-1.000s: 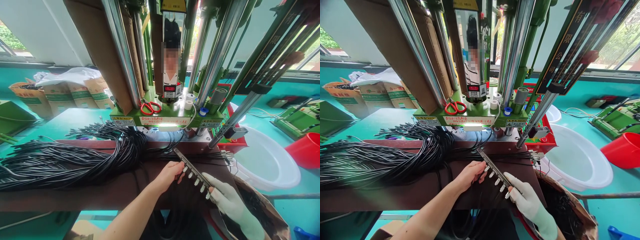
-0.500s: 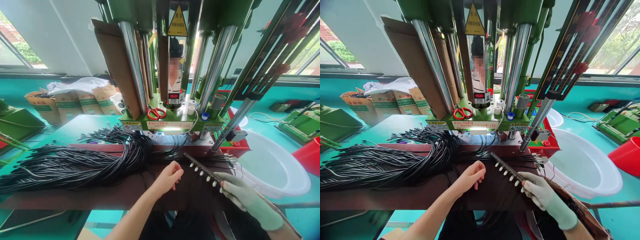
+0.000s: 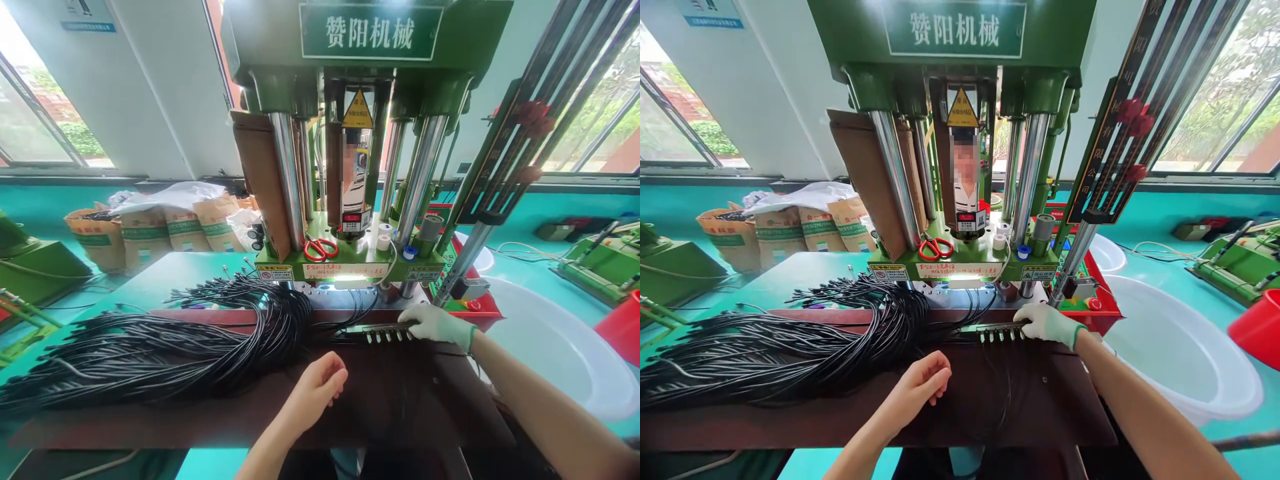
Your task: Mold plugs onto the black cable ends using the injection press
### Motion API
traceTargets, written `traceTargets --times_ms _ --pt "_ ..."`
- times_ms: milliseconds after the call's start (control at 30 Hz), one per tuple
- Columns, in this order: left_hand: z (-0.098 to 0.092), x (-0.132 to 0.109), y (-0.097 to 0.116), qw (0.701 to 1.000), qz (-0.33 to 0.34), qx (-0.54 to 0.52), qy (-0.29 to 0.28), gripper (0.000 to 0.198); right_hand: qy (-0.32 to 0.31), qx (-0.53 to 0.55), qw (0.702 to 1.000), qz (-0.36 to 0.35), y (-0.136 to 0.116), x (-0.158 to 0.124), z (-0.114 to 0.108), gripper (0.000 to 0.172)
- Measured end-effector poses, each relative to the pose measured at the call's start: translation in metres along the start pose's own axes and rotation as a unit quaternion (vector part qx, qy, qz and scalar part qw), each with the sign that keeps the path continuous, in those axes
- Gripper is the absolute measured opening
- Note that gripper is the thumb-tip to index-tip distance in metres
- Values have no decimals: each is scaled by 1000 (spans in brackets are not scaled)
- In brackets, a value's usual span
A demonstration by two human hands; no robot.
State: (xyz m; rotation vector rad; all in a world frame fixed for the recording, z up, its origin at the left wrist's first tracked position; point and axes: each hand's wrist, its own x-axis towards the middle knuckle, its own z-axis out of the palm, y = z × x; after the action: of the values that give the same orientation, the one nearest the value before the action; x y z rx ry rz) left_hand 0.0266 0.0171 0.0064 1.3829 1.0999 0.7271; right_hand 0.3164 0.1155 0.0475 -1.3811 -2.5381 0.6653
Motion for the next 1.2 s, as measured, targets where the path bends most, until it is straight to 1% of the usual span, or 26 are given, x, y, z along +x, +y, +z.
traceTargets --times_ms 100,200,333,433,567,667,733,800,900,1067,1133,1200 --pt "-5 2 -5 1000 0 6 5 20 33 -10 999 -5 3 5 14 32" --pt "-10 6 -7 1000 12 19 11 21 61 -6 998 -2 7 1 21 31" --pt "-20 19 1 994 58 83 34 25 128 2 991 28 9 -5 27 33" --pt "-31 37 11 976 104 174 80 26 184 1 982 51 8 -3 37 33" --pt "-40 67 18 936 140 292 136 21 249 0 966 71 8 -2 51 30" --pt "-37 85 13 918 158 330 154 18 297 20 951 87 10 -6 56 31" --pt "-34 91 4 911 171 336 168 17 319 44 942 96 12 -11 57 31" --pt "-31 93 -4 901 182 347 185 16 329 75 935 105 13 -14 56 32" --pt "-28 92 -12 886 192 374 197 14 327 118 931 116 12 -16 54 35" --pt "-27 89 -11 883 176 394 186 12 309 154 932 113 12 -17 51 34" --pt "-26 89 -10 882 166 404 176 12 315 181 925 114 14 -18 50 35" --pt "-26 89 -9 882 160 410 171 11 328 221 911 119 16 -20 49 37"
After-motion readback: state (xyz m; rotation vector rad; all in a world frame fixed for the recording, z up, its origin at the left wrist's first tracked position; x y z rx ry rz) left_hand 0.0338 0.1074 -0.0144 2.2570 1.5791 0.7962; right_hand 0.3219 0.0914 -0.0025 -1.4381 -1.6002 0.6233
